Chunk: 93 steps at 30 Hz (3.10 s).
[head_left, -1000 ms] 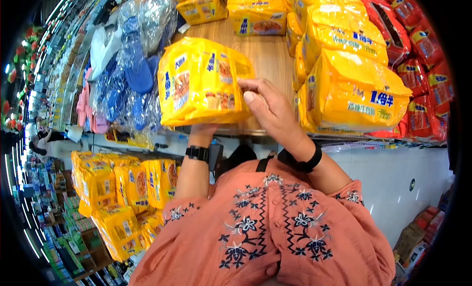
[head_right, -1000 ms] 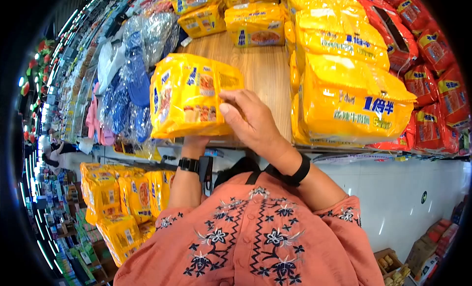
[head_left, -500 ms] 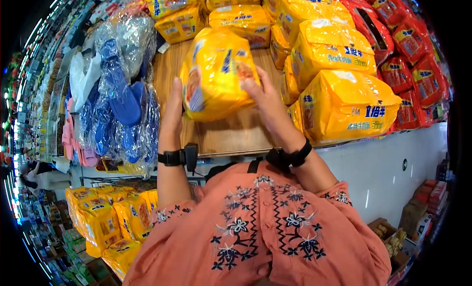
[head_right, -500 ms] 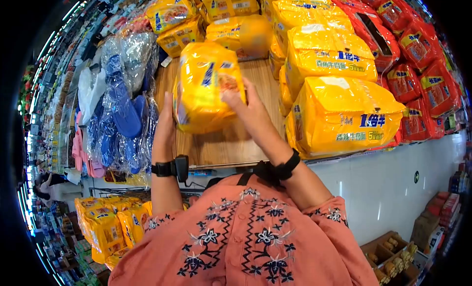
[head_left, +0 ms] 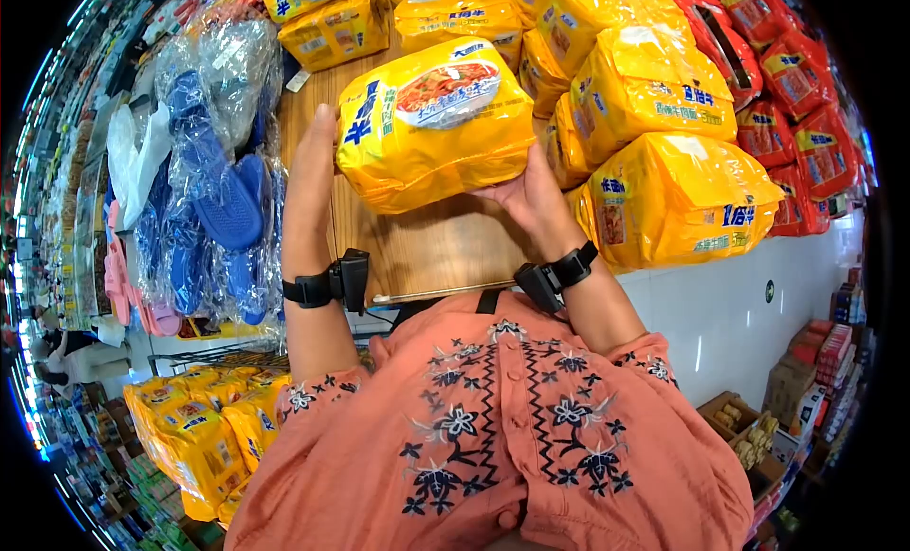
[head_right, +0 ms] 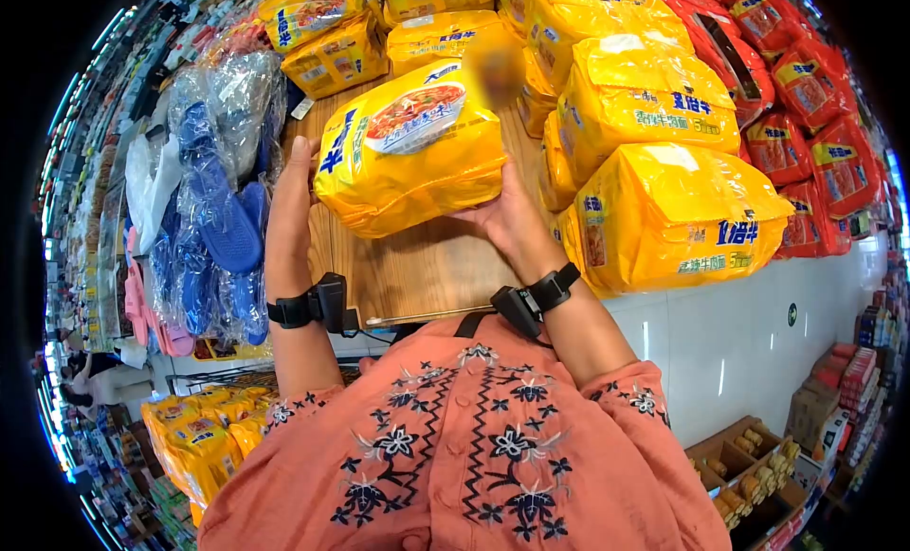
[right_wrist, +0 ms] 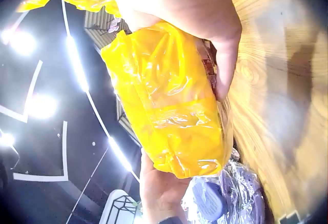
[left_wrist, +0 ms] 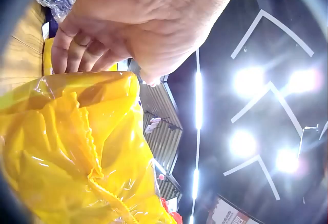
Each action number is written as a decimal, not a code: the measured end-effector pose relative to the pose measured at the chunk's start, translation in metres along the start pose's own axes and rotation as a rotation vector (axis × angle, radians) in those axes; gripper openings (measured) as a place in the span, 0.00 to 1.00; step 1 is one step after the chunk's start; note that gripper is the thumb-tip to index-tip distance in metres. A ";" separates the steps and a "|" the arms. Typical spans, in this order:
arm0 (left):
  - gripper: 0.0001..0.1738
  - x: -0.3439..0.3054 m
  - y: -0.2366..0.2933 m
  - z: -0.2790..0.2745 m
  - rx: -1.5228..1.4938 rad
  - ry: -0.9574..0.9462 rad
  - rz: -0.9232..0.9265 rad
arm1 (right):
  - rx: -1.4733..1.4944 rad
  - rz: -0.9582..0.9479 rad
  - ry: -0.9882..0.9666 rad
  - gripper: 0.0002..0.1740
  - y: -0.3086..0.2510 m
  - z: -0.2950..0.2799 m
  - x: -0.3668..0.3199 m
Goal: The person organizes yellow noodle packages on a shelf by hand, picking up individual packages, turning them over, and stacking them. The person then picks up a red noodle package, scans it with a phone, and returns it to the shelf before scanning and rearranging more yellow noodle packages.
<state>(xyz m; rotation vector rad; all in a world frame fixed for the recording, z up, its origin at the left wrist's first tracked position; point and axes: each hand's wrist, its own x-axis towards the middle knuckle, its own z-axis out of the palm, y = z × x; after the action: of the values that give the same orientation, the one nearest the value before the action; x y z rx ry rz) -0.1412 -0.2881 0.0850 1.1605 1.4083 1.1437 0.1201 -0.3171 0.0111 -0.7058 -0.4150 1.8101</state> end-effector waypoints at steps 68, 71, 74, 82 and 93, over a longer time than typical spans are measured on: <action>0.25 0.045 -0.109 0.004 -0.185 -0.136 0.060 | -0.516 -0.216 0.101 0.25 0.027 -0.063 0.065; 0.30 0.038 -0.113 -0.005 -0.271 -0.163 0.030 | -0.683 -0.261 0.128 0.26 0.034 -0.086 0.071; 0.37 0.043 -0.115 -0.012 -0.280 -0.130 -0.006 | -0.923 -0.216 0.299 0.27 0.038 -0.104 0.068; 0.39 0.053 -0.108 -0.014 -0.268 -0.267 -0.134 | -1.046 0.217 0.249 0.28 0.012 -0.059 0.001; 0.39 0.057 -0.109 0.011 -0.337 -0.254 -0.182 | -0.542 0.227 0.298 0.26 0.013 -0.041 0.008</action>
<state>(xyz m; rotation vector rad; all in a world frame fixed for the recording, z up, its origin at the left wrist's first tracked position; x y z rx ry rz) -0.1474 -0.2435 -0.0296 0.8840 1.0550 1.0176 0.1354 -0.3160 -0.0301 -1.4273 -0.6533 1.7716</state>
